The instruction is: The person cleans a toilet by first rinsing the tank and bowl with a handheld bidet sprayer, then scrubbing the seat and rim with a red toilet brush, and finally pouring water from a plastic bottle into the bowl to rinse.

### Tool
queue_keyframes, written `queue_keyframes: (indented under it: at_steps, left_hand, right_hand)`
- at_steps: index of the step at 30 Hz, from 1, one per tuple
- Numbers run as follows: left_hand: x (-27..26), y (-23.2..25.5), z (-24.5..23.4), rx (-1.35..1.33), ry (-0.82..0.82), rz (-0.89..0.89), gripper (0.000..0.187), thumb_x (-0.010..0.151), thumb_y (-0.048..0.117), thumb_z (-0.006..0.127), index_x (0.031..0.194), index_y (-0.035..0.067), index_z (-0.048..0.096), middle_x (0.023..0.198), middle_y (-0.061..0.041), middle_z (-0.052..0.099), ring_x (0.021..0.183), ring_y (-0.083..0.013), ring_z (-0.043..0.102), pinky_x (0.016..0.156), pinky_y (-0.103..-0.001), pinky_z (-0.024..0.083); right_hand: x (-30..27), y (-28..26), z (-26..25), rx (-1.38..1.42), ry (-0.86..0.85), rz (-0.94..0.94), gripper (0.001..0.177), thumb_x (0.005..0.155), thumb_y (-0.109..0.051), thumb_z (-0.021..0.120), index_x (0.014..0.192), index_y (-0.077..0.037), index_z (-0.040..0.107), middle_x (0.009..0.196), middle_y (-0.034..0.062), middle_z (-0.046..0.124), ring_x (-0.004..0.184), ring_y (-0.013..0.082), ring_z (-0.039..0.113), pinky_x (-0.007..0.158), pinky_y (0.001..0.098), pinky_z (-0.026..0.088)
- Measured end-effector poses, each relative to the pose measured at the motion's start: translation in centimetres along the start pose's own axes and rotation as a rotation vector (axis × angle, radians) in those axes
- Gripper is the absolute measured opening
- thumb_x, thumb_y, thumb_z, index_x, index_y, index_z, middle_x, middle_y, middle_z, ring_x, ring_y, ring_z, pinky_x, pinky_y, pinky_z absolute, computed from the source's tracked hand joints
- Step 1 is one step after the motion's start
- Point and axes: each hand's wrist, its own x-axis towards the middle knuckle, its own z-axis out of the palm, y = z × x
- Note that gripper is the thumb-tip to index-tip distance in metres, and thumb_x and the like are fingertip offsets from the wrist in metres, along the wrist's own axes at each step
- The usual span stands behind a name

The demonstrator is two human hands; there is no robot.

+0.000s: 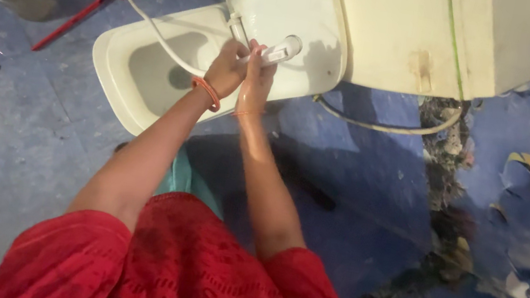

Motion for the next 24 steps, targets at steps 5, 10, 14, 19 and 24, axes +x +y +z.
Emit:
queue_keyframes:
  at_steps: [5, 10, 14, 19, 24]
  left_hand:
    - [0.7, -2.7, -1.3, -0.130, -0.151, -0.023, 0.039, 0.095, 0.035, 0.067, 0.116, 0.003, 0.063, 0.138, -0.023, 0.055, 0.125, -0.0307, 0.062, 0.109, -0.037, 0.049]
    - [-0.5, -4.3, -3.0, 0.327, -0.182, 0.236, 0.039, 0.093, 0.035, 0.073, 0.120, 0.007, 0.073, 0.130, -0.017, 0.063, 0.130, -0.0349, 0.053, 0.110, -0.042, 0.043]
    - [-3.9, -4.8, -5.3, 0.307, -0.154, 0.070, 0.041, 0.089, 0.037, 0.074, 0.118, 0.008, 0.071, 0.130, -0.017, 0.060, 0.110, -0.0328, 0.063, 0.095, -0.042, 0.052]
    - [-6.5, -7.4, -10.8, 0.274, -0.134, 0.024, 0.038, 0.091, 0.030, 0.076, 0.116, 0.002, 0.068, 0.121, -0.016, 0.065, 0.105, -0.0304, 0.070, 0.092, -0.040, 0.055]
    - [-8.6, -9.3, -14.8, 0.200, -0.079, -0.066, 0.037, 0.093, 0.028, 0.073, 0.119, 0.002, 0.066, 0.123, -0.014, 0.068, 0.109, -0.0265, 0.071, 0.092, -0.037, 0.056]
  right_hand:
    - [0.0, 3.5, -1.9, 0.334, -0.082, -0.033, 0.066, 0.115, -0.039, 0.061, 0.134, 0.024, 0.050, 0.124, 0.0216, 0.062, 0.114, 0.0253, 0.059, 0.102, 0.0397, 0.047]
    - [1.0, 8.7, -4.9, 0.264, 0.209, 0.015, 0.052, 0.105, -0.041, 0.058, 0.125, 0.005, 0.047, 0.111, 0.0195, 0.061, 0.098, 0.0242, 0.064, 0.090, 0.0401, 0.053]
    - [2.4, 9.2, -7.9, 0.290, 0.347, -0.013, 0.045, 0.102, -0.039, 0.060, 0.119, 0.000, 0.044, 0.104, 0.0154, 0.055, 0.089, 0.0263, 0.062, 0.086, 0.0452, 0.058]
    - [2.6, 7.5, -7.9, 0.089, 0.262, 0.038, 0.049, 0.101, -0.042, 0.056, 0.121, 0.001, 0.044, 0.102, 0.0166, 0.063, 0.090, 0.0274, 0.069, 0.083, 0.0415, 0.060]
    - [4.3, 6.6, -6.9, -0.020, 0.132, -0.018, 0.045, 0.103, -0.038, 0.059, 0.123, 0.000, 0.044, 0.097, 0.0145, 0.062, 0.083, 0.0242, 0.069, 0.079, 0.0401, 0.060]
